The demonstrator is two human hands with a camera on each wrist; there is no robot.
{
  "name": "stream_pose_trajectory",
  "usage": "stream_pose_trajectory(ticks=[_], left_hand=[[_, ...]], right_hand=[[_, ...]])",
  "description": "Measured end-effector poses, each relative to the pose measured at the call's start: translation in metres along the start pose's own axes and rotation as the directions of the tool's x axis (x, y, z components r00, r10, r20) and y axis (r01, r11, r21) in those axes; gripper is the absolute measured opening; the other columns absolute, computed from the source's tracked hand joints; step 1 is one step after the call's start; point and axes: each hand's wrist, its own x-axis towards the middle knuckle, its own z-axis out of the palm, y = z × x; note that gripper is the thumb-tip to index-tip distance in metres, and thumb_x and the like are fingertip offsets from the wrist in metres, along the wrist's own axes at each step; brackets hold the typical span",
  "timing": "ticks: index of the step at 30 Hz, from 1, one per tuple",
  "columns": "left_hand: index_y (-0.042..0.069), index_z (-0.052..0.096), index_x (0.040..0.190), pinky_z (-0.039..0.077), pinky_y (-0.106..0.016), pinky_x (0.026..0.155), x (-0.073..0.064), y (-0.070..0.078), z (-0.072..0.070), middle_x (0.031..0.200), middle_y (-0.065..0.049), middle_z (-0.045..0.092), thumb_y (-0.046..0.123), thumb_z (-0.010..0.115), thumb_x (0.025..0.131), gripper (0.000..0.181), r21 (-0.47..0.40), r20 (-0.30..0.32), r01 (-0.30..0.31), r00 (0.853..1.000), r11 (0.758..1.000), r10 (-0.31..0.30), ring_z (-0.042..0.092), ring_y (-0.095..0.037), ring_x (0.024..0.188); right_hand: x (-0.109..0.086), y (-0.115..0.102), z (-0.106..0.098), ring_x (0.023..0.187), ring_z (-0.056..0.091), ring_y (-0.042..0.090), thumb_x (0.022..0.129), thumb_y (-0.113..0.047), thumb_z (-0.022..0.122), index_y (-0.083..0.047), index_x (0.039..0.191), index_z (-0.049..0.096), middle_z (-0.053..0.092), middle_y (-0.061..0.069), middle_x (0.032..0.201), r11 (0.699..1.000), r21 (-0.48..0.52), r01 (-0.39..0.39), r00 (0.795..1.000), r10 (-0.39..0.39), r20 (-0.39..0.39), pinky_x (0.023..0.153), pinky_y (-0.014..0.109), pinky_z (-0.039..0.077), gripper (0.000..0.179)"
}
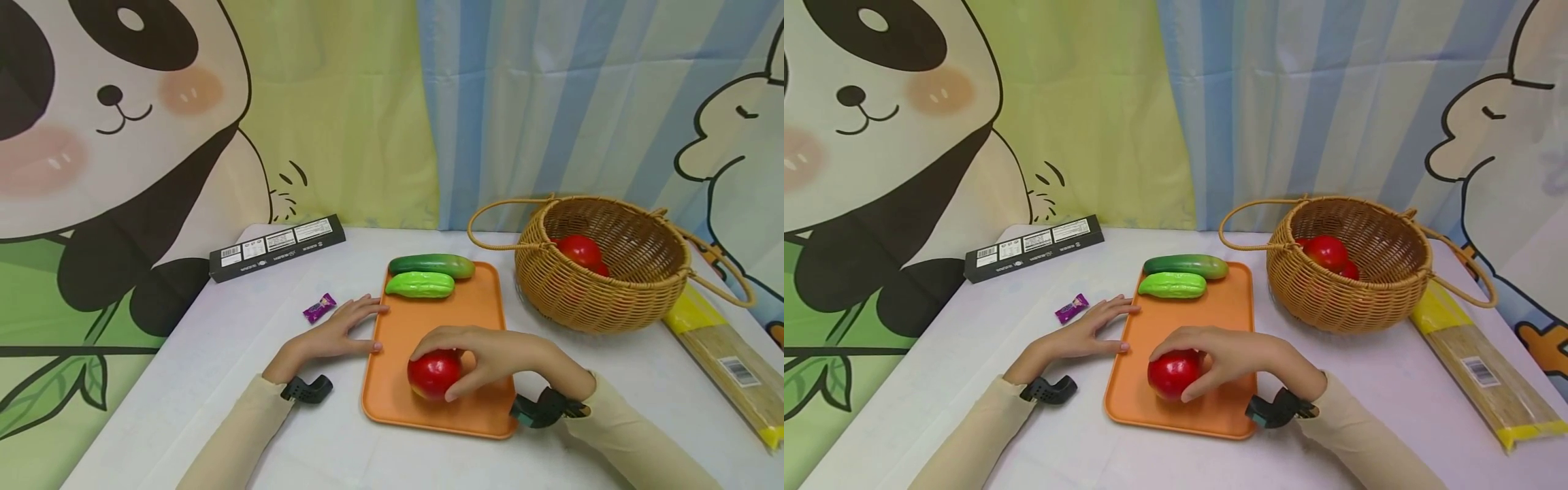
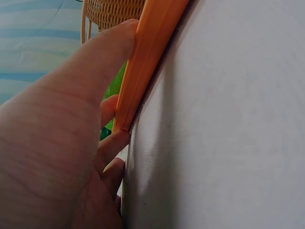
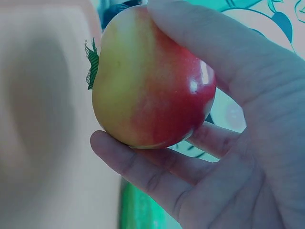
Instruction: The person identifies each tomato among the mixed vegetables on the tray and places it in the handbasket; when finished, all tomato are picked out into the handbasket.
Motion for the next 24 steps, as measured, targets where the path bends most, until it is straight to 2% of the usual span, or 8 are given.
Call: stream_pose_trajectory(ticks=[6, 14, 24], left_hand=[[0.034, 0.038, 0.148, 0.001, -0.053, 0.120, 0.000, 0.001, 0.000, 0.162, -0.003, 0.021, 0.051, 0.069, 0.086, 0.071, -0.005, 0.001, 0.005, 1.000, 1.000, -0.005, 0.006, -0.026, 0.151], [0.032, 0.038, 0.149, 0.001, -0.052, 0.120, 0.000, 0.001, 0.000, 0.162, -0.004, 0.021, 0.049, 0.069, 0.087, 0.071, -0.002, -0.001, -0.005, 1.000, 1.000, 0.005, 0.006, -0.026, 0.151], [0.032, 0.037, 0.149, -0.001, -0.050, 0.121, 0.000, 0.000, 0.000, 0.162, -0.006, 0.019, 0.050, 0.068, 0.087, 0.071, -0.002, -0.002, -0.011, 1.000, 1.000, 0.011, 0.006, -0.026, 0.151]], right_hand=[[-0.007, -0.005, -0.011, 0.120, 0.051, 0.015, 0.089, -0.031, 0.073, -0.020, 0.135, 0.051, 0.055, -0.002, 0.132, 1.000, -0.006, -0.003, 0.999, 0.003, -0.038, 0.097, 0.034, 0.050, 0.052], [-0.017, -0.012, -0.025, 0.121, 0.050, 0.017, 0.089, -0.032, 0.072, -0.020, 0.136, 0.050, 0.054, -0.002, 0.133, 0.999, -0.013, -0.044, 0.997, 0.043, -0.069, 0.097, 0.035, 0.050, 0.053], [-0.033, -0.018, -0.042, 0.122, 0.050, 0.017, 0.087, -0.029, 0.075, -0.019, 0.138, 0.051, 0.054, -0.001, 0.135, 0.996, -0.061, -0.068, 0.985, 0.058, -0.164, 0.095, 0.034, 0.052, 0.056]])
